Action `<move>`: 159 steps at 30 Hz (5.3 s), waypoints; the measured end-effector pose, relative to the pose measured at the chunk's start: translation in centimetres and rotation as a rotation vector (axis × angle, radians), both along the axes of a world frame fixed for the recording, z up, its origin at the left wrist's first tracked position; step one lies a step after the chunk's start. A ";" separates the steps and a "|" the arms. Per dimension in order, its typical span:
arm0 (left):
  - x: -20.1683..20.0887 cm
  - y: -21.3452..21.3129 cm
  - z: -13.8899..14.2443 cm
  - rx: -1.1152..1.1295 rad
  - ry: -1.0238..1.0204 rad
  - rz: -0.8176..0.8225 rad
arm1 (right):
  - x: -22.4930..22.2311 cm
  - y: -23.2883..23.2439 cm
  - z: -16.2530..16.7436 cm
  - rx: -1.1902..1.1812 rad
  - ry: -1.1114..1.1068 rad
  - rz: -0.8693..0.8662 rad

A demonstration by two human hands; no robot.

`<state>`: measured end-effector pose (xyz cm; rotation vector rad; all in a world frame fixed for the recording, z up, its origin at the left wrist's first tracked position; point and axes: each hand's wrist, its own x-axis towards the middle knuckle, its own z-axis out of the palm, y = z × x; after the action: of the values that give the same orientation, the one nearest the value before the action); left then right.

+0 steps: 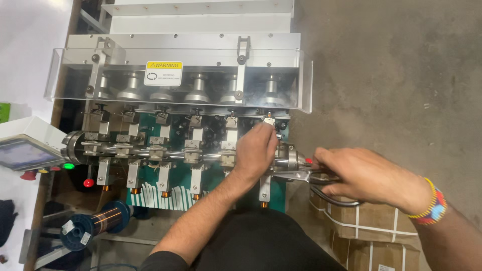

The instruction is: The person places empty bobbins onto a multi-spindle coil winding machine, operates the machine, and removes finished wound coils, setting them on the work table. They also handle a spool of copper wire and arrange completed coils on the bench.

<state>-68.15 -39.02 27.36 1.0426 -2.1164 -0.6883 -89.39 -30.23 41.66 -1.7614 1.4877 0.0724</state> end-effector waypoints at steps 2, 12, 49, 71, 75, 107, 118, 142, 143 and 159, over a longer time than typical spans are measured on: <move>-0.8 0.3 -1.1 0.012 -0.017 -0.034 | -0.1 1.2 1.4 0.068 0.027 -0.023; 4.1 -3.4 0.5 0.142 0.149 -0.245 | 3.2 -0.3 0.5 0.111 0.081 -0.197; 21.1 -11.1 1.4 0.143 -0.371 0.125 | 19.3 -11.1 -7.8 -0.383 -0.140 0.009; 25.9 -11.6 0.9 0.141 -0.055 0.098 | 22.0 -9.0 -3.8 -0.140 -0.097 -0.052; 30.3 -13.7 0.6 0.000 -0.238 0.274 | 26.1 -12.4 -6.8 -0.401 -0.109 -0.035; 34.2 -15.9 -0.1 0.342 -0.120 0.088 | 28.7 -10.7 -5.6 0.050 -0.181 -0.172; 40.0 -19.8 -0.3 0.110 -0.387 0.260 | 40.5 -21.4 -10.4 -0.285 -0.095 -0.022; 45.5 -19.9 0.1 0.134 -0.097 0.489 | 40.0 -17.8 -7.0 -0.247 -0.346 -0.002; 47.2 -20.7 0.3 0.087 -0.155 0.498 | 41.3 -19.3 -7.5 -0.328 -0.313 0.018; 50.0 -22.9 -0.5 -0.174 -0.093 0.327 | 49.2 -21.9 -9.5 -0.265 -0.239 -0.019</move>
<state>-18.11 -61.96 26.85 1.3024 -1.9759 -0.2978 -40.16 -52.15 32.12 -1.8873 1.3871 -0.3489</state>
